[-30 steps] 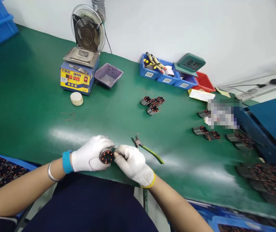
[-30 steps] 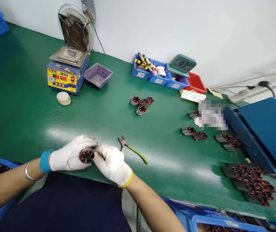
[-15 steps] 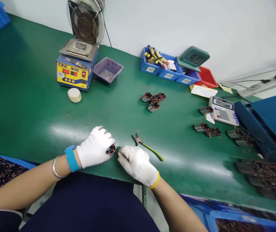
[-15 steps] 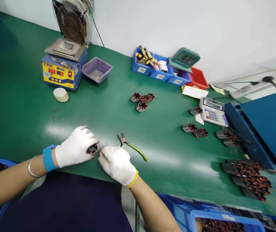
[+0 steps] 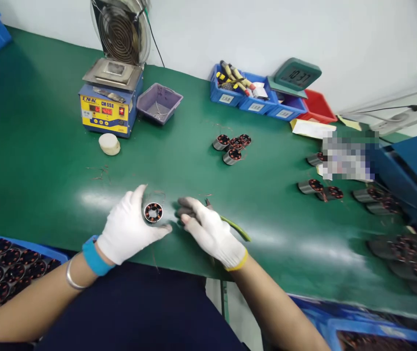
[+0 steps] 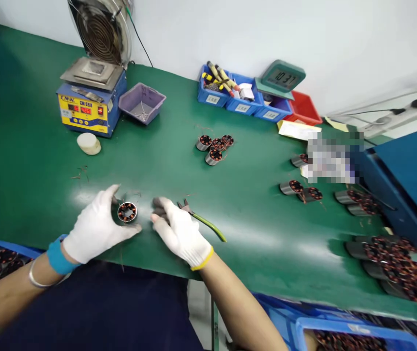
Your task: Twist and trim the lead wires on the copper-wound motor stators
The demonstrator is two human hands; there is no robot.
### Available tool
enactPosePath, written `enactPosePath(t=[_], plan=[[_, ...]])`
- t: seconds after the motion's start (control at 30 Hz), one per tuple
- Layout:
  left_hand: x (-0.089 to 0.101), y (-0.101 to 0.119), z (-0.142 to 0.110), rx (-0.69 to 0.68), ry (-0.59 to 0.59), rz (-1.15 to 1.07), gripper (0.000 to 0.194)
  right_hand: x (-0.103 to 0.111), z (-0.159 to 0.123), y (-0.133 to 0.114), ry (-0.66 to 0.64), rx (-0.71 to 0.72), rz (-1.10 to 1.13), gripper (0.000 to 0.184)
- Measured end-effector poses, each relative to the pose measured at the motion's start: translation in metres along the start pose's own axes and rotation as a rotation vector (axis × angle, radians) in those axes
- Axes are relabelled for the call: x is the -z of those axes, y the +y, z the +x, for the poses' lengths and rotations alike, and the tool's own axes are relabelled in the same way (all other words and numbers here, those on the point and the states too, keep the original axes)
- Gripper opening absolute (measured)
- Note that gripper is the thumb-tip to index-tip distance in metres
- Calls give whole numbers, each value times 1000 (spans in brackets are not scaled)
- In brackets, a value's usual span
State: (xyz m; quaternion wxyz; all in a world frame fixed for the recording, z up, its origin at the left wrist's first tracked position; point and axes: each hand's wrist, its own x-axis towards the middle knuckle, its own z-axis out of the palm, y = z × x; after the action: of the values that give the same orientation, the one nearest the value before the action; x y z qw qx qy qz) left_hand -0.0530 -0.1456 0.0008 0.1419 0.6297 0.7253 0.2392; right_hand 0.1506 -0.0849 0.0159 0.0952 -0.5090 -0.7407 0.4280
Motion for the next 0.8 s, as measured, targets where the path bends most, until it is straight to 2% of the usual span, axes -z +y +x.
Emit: enactPosePath(t=[0.1,0.2,0.3,0.4,0.47,0.53,0.6,0.7,0.77,0.8], plan=[[-9,3,2,-23,-42,8,82,-20,36,-12,-14,66,196,63],[-9,-5,8,-131,-130,-60,83,-27,58,-18,-71,112,555,66],[-6,-17,11,-327,-206,-36,87,-24,60,-20,-35,128,808,62],[-4,-25,13,-434,-273,-16,85,-18,50,-18,-1,93,833,58],[-2,-26,14,-422,-325,-84,90,-15,42,-14,17,46,784,59],[1,-24,16,-340,-331,-184,90,-15,35,-11,21,-17,719,65],[4,-19,19,-243,-317,-270,69,-18,30,-9,-12,-65,644,72],[1,-12,25,-177,-341,-375,17,-27,26,-9,-64,-51,583,65],[-5,-10,27,-151,-332,-403,11,-33,25,-9,-71,-28,596,59],[-8,-9,27,-134,-291,-391,11,-35,25,-9,-74,-31,602,57]])
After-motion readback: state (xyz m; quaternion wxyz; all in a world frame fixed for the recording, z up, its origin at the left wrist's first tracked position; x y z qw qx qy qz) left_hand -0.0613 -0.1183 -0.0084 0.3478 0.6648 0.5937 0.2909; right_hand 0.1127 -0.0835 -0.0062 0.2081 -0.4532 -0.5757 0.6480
